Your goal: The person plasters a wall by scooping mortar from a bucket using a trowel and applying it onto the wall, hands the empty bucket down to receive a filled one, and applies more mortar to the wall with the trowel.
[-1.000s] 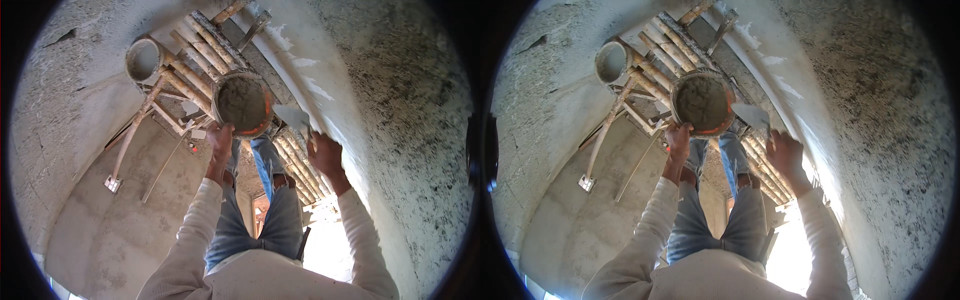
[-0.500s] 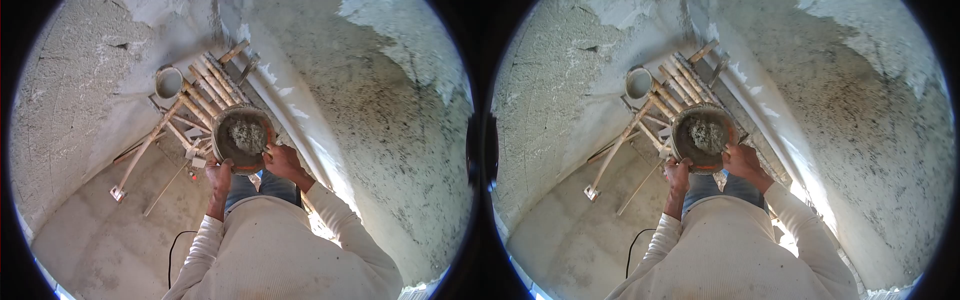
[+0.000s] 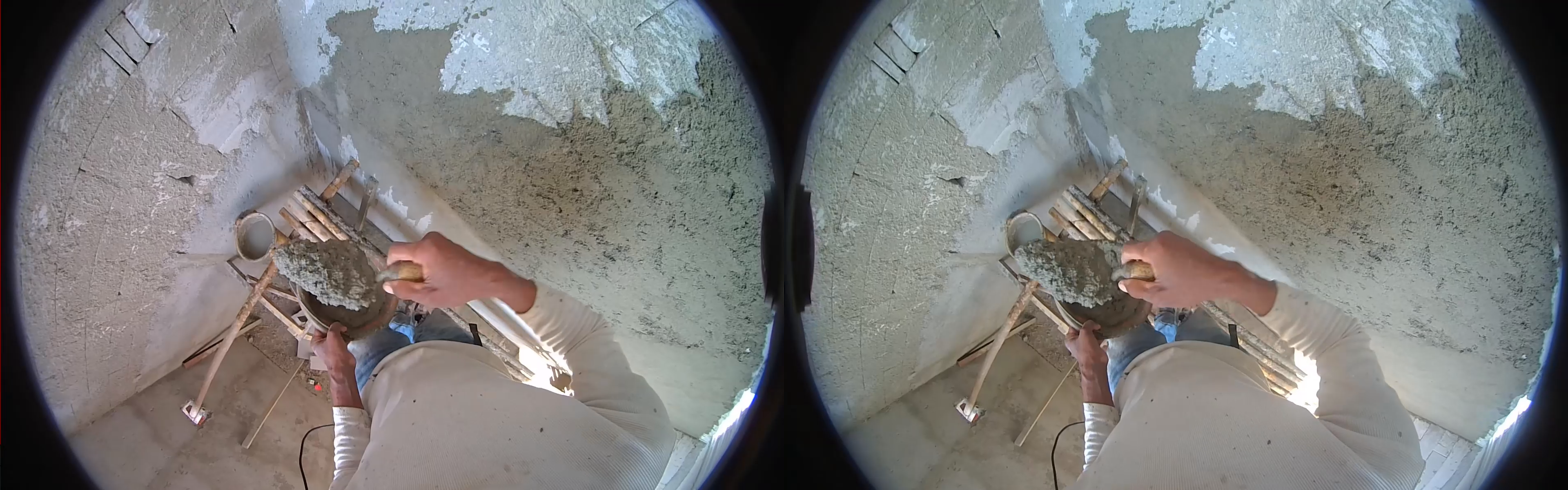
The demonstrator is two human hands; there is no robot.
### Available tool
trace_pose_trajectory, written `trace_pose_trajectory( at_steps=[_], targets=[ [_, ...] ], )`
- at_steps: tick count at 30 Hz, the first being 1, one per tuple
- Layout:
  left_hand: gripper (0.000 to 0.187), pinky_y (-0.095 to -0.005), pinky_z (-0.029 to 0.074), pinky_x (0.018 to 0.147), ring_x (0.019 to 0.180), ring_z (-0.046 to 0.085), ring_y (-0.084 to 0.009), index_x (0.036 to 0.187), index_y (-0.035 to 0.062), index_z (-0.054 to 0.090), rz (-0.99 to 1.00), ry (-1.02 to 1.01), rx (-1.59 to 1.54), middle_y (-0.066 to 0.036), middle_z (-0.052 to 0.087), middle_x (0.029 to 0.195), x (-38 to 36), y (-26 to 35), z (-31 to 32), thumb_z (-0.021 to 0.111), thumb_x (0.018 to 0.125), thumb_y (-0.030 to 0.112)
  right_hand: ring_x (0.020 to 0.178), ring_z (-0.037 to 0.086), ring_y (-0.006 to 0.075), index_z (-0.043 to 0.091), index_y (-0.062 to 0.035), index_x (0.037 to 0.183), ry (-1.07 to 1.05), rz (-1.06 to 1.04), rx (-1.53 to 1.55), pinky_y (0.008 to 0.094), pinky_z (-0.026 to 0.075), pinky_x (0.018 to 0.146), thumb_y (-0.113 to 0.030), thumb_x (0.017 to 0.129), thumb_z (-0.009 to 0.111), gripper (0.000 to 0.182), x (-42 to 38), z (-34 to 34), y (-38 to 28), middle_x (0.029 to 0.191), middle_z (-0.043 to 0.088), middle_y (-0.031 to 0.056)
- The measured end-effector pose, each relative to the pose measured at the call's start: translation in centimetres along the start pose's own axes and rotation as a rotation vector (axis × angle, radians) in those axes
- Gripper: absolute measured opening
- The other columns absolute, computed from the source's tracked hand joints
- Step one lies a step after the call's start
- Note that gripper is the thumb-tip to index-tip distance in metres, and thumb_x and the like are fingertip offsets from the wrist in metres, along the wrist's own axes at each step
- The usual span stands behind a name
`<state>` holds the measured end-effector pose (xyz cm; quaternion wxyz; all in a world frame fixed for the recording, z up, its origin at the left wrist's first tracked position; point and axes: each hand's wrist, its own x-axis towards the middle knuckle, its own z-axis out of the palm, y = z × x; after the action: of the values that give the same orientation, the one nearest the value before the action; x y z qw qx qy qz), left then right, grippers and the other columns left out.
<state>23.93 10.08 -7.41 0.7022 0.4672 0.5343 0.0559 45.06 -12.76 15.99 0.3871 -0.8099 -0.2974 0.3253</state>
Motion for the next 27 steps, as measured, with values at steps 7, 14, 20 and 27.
trace_pose_trajectory(
  at_steps=[7,14,20,27],
  targets=[
    [0.019,-0.0298,0.052,0.078,0.084,0.065,-0.0148,0.093,0.0003,0.073,0.045,0.010,-0.001,-0.004,0.076,0.093,-1.4,-1.4,-3.4,0.066,0.078,-0.008,0.049,0.055,0.0080,0.075,-0.0036,0.124,0.473,0.526,0.380,0.0233,0.050,0.041,-0.033,0.104,0.076,0.035,1.0,-17.1,5.9,0.074,0.068,0.0036],
    [0.019,-0.0323,0.045,0.061,0.069,0.057,-0.0119,0.094,0.0001,0.074,0.028,0.051,0.319,-0.003,0.071,0.084,-1.1,-0.1,-2.4,0.073,0.075,-0.001,0.047,0.047,0.0078,0.079,-0.0082,0.115,0.843,0.486,-0.051,0.0247,0.043,0.042,-0.030,0.109,0.071,0.024,-12.9,-19.8,-1.1,0.075,0.068,0.0029],
    [0.022,-0.0338,0.049,0.064,0.070,0.060,-0.0122,0.097,-0.0045,0.076,0.182,-0.117,0.601,-0.005,0.072,0.083,-3.7,2.0,2.0,0.074,0.077,0.004,0.086,0.076,0.0376,0.074,-0.0079,0.116,0.089,0.369,-0.635,0.0528,0.058,0.081,-0.018,0.096,0.072,0.022,-10.6,2.8,10.7,0.091,0.077,0.0157],
    [0.029,-0.0322,0.050,0.060,0.064,0.060,-0.0115,0.109,-0.0044,0.080,0.224,-0.260,0.348,-0.003,0.073,0.080,-4.8,0.6,6.5,0.070,0.083,0.003,0.098,0.077,0.0475,0.071,0.0023,0.115,0.080,0.517,-0.237,0.0580,0.060,0.088,-0.024,0.095,0.071,0.033,-3.1,15.3,12.8,0.099,0.079,0.0266]
  ],
)
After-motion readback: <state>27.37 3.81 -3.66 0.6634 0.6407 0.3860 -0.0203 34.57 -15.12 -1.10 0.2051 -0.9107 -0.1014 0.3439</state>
